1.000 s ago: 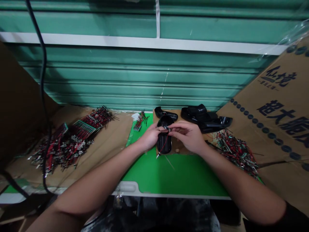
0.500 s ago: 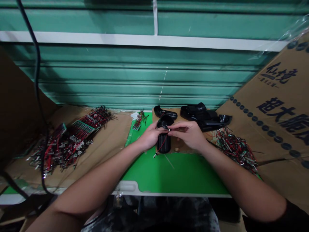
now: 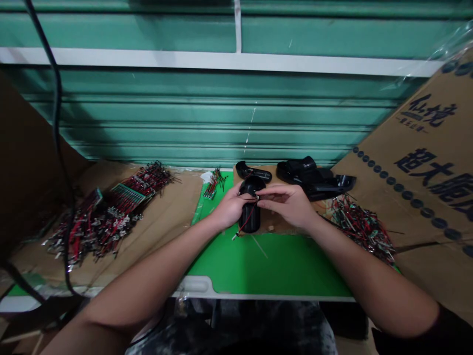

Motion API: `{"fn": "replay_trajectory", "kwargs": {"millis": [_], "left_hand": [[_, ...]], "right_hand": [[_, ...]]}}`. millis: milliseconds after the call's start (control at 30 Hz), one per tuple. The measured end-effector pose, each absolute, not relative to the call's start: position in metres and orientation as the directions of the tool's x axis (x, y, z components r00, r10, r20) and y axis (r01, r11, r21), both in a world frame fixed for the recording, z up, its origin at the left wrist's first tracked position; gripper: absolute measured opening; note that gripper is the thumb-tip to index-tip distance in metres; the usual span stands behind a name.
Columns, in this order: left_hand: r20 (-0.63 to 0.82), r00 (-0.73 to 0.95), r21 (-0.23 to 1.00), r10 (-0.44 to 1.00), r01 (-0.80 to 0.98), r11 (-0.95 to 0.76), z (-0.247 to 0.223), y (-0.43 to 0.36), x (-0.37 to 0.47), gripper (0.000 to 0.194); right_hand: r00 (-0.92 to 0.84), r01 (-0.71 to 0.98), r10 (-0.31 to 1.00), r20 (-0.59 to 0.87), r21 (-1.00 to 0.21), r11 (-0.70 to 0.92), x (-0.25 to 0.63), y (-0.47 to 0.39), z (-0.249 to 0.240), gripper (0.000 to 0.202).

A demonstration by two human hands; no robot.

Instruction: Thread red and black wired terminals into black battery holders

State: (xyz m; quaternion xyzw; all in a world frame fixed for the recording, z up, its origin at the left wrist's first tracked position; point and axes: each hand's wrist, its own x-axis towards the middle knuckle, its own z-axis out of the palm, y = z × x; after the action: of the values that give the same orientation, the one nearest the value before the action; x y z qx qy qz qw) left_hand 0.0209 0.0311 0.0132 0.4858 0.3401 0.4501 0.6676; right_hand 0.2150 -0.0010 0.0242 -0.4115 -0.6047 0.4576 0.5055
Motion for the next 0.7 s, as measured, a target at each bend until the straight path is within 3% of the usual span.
{"fn": "replay_trajectory", "kwargs": {"millis": [167,333,500,700], "left_hand": [[0.026,0.334,0.941,0.942,-0.325,0.089,0.018,0.028,0.024,0.039],[0.038,0.364,0.939,0.93,-0.332,0.092,0.02,0.024,0.025,0.045],[0.033,0.372,0.937,0.927,-0.333,0.101,0.023,0.022,0.025,0.047],[-0.037,0.475,0.906,0.879,-0.355,0.229,0.026,0.016,0.027,0.044]], "right_hand": [[-0.046,-0.009,0.993,0.109,-0.994,0.109,0.212,-0.005,0.027,0.04],[-0.129,0.03,0.991,-0.04,-0.999,-0.036,0.204,-0.009,0.024,0.044],[-0.154,0.058,0.987,-0.039,-0.998,-0.03,0.203,-0.011,0.025,0.041],[-0.139,0.029,0.99,-0.031,-0.999,-0.027,0.205,-0.011,0.022,0.043]]}}
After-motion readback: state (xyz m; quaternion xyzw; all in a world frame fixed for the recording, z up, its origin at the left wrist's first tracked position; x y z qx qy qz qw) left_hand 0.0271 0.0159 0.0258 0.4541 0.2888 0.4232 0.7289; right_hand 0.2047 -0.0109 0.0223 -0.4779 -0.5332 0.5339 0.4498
